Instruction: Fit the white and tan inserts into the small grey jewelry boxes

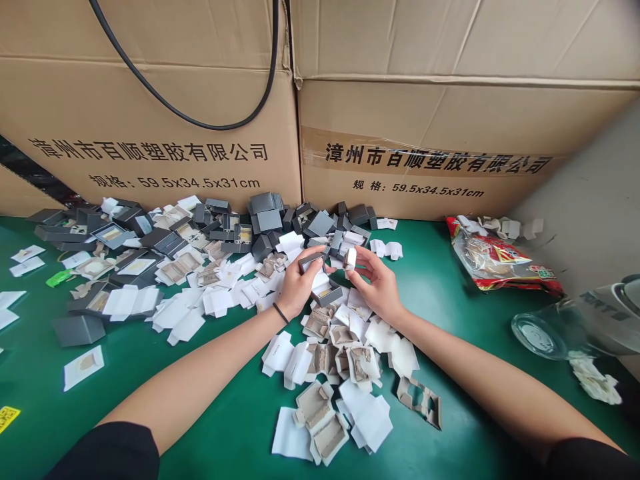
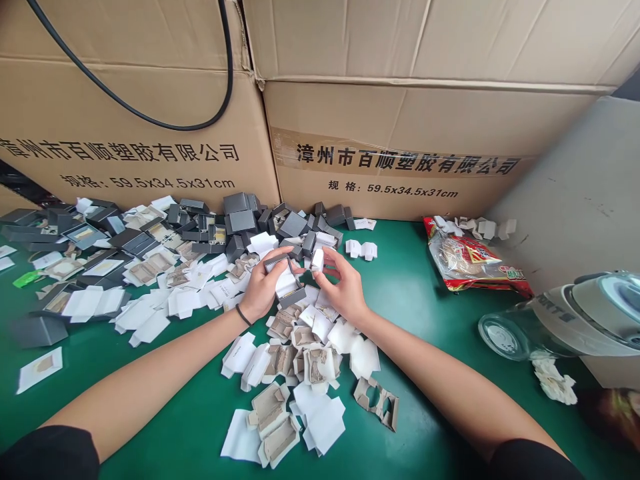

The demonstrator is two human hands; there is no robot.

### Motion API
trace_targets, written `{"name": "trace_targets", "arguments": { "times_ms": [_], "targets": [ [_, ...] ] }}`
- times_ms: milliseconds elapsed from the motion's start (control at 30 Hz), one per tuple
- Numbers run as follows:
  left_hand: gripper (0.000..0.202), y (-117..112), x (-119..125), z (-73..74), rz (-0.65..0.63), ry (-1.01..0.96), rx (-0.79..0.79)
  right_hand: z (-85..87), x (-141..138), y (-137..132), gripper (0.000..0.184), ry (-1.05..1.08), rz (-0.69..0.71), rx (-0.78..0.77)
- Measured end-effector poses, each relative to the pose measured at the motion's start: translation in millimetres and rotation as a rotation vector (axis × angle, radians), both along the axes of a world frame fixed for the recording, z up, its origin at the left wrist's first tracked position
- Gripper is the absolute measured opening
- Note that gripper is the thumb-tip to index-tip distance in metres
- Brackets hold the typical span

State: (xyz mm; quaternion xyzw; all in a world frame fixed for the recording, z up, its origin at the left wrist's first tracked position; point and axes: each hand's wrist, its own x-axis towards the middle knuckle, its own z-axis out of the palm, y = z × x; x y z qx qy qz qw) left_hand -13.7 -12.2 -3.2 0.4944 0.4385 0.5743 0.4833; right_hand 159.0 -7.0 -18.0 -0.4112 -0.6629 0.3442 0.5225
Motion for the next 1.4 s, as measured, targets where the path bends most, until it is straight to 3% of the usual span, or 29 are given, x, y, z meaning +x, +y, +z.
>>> {"name": "trace_targets", "arguments": {
  "times_ms": [100,267,433,567,767,1033,1200,1400],
  "targets": [
    [0.029,1.7,-1.9,-3.1,0.041,0.119,0.076,0.5,-0.3,-1.9,0.047,-0.021,0.012,0.034],
    [0.035,2.1,-1.6,-7.3,-0.067,0.134,0.049,-2.9,0.0,-2.6,0.046,-0.035,0.01,0.067],
    [0.035,-3.0,-0.1,-3.1,-0.051,0.24,0.098,-3.4,-0.2,-4.5,0.045,-0.05,0.043,0.096],
    [0.041,-8.2,0.9,1.2,-0.105,0.302,0.133,-1.0,-0.8,-7.3,0.044,-0.068,0.05,0.104],
    [0.034,-7.3,-0.7,1.0,-0.146,0.414,0.164,0.9,-2.2,-9.8,0.043,-0.066,0.099,0.152],
    [0.063,-6.7,-2.0,-6.0,-0.176,0.401,0.191,3.3,-2.8,-10.3,0.046,-0.097,0.208,0.084],
    [0.061,-7.7,-1.4,-7.3,-0.136,0.387,0.163,8.4,-2.8,-9.9,0.042,-0.236,0.245,0.116],
    [0.059,-8.4,-0.3,-5.9,-0.103,0.412,0.18,9.9,-2.5,-10.2,0.038,-0.34,0.193,0.248]
  ]
}}
